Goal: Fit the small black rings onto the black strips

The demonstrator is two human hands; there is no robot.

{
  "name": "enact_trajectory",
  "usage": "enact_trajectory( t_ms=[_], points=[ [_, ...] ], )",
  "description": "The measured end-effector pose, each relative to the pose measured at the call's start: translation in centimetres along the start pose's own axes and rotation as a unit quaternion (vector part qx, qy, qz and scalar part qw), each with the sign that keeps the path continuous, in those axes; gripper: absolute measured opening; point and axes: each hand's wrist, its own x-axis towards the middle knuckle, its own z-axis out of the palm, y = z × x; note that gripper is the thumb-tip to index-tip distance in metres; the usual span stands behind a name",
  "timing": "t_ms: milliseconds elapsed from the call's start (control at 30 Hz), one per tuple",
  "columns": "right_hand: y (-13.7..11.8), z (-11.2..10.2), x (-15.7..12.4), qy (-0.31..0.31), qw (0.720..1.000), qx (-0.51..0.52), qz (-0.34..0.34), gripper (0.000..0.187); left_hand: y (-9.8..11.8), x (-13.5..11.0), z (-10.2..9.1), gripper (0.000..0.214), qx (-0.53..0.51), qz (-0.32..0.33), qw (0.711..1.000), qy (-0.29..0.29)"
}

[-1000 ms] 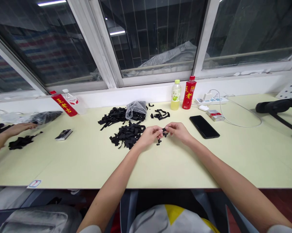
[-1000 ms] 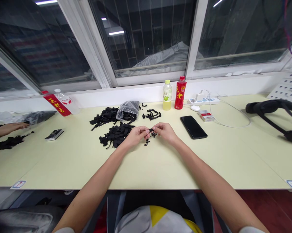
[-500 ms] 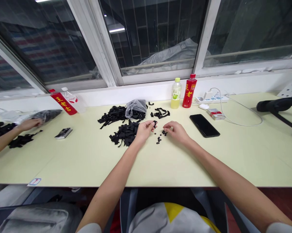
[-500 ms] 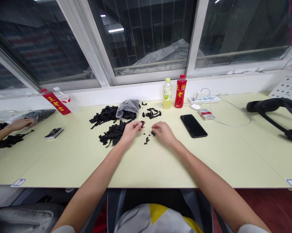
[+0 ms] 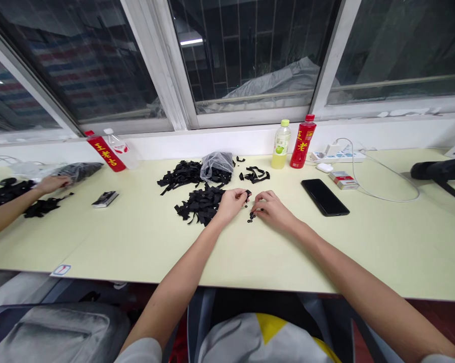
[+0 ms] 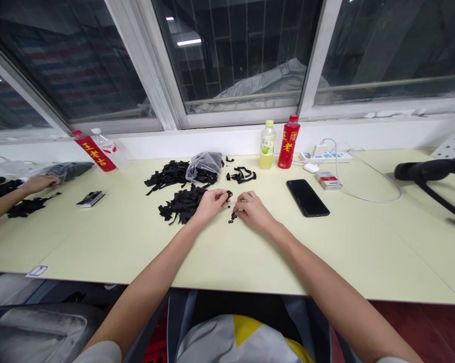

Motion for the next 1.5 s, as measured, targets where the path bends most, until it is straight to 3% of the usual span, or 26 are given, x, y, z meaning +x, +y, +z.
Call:
enact_trajectory(
  t_ms=[167, 267, 333, 467, 700, 1033, 1233, 1500],
  points=[
    [-0.1, -0.3, 0.2, -0.002, 0.998, 0.055, 0.03, 0.019, 0.6, -0.6, 0.1, 0.033, 0.056, 0.019, 0.998, 0.0],
    [-0.3, -0.8, 0.4, 0.028, 0.99, 0.12, 0.076, 0.013, 0.9, -0.9, 0.3, 0.034, 0.065, 0.032, 0.997, -0.012],
    [-0.6, -1.2, 0.6, 0.066, 0.975, 0.176, 0.118, 0.012, 1.1, -1.2, 0.6, 0.035, 0.068, 0.039, 0.997, -0.024],
    [-1.2, -1.7, 0.7, 0.107, 0.938, 0.277, 0.18, 0.03, 1.3, -1.8, 1.4, 0.034, 0.077, 0.041, 0.995, -0.051],
    [-2.2, -1.8, 0.9, 0.109, 0.91, 0.352, 0.192, 0.054, 1.2, -2.1, 1.9, 0.039, 0.076, 0.047, 0.995, -0.049],
    [-3.0, -2.0, 1.0, 0.08, 0.853, 0.474, 0.205, 0.07, 1.5, -2.1, 1.2, 0.065, 0.016, 0.053, 0.996, -0.069],
    [-3.2, -2.3, 0.9, 0.06, 0.823, 0.523, 0.214, 0.068, 1.8, -2.3, 1.0, 0.062, 0.017, 0.098, 0.992, -0.073],
    [-3.2, -2.1, 0.9, 0.068, 0.827, 0.515, 0.214, 0.06, 1.4, -2.7, 1.3, 0.058, 0.054, 0.102, 0.991, -0.064]
  ],
)
